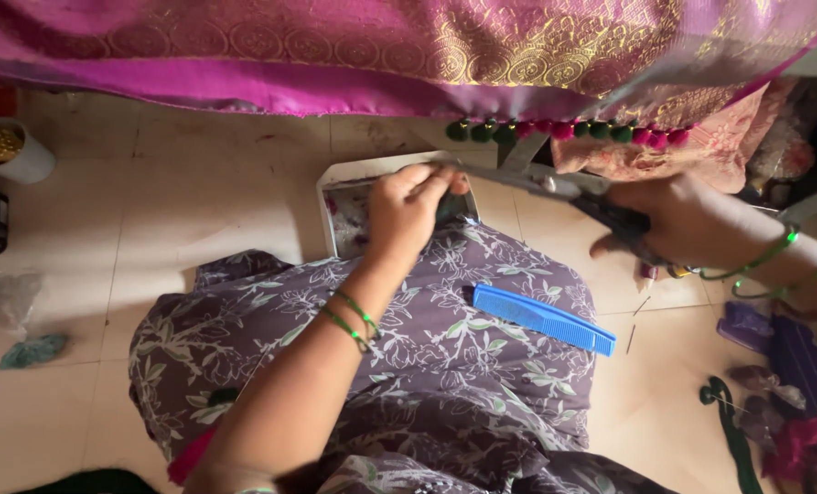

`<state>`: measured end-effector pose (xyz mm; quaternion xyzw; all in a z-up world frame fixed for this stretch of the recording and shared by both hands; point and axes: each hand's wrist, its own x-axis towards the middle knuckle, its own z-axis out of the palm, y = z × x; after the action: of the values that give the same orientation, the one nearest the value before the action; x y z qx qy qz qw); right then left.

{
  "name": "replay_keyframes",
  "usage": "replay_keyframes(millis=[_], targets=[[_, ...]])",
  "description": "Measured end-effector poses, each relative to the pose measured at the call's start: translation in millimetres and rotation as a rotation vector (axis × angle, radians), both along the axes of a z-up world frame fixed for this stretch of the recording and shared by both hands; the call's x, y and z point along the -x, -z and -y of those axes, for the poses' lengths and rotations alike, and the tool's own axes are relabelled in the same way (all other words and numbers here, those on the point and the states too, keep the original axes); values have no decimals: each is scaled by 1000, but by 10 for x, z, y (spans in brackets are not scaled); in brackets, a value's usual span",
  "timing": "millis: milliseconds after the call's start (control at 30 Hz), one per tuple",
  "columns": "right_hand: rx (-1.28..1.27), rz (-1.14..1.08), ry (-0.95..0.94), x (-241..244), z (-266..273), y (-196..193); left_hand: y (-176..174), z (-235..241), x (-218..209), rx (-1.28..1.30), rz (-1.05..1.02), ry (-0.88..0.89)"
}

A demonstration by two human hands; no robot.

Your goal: The person sits on the floor with a pink decorative fabric across their lap and attaches tassels along its hem. They hand-sew each tassel to the edge with needle and thread, cut the thread with scissors, and comb and trim the tassel fringe before securing the next one.

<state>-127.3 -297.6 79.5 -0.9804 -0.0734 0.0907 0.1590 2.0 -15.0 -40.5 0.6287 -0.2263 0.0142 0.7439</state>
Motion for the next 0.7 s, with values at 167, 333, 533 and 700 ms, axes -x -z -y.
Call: replay_keyframes(millis=[167, 333, 533, 700], targets=[[-35, -153, -81, 298, 25, 419, 306, -325, -129, -25, -142, 97], [-93, -542, -67, 750, -73, 1488, -160, -416, 171, -103, -203, 261], [-310, -361, -324, 532, -527, 1576, -885, -392, 579, 26, -49, 604], [-1248, -328, -68, 186, -1187, 1685, -1224, -564, 651, 219, -103, 715]])
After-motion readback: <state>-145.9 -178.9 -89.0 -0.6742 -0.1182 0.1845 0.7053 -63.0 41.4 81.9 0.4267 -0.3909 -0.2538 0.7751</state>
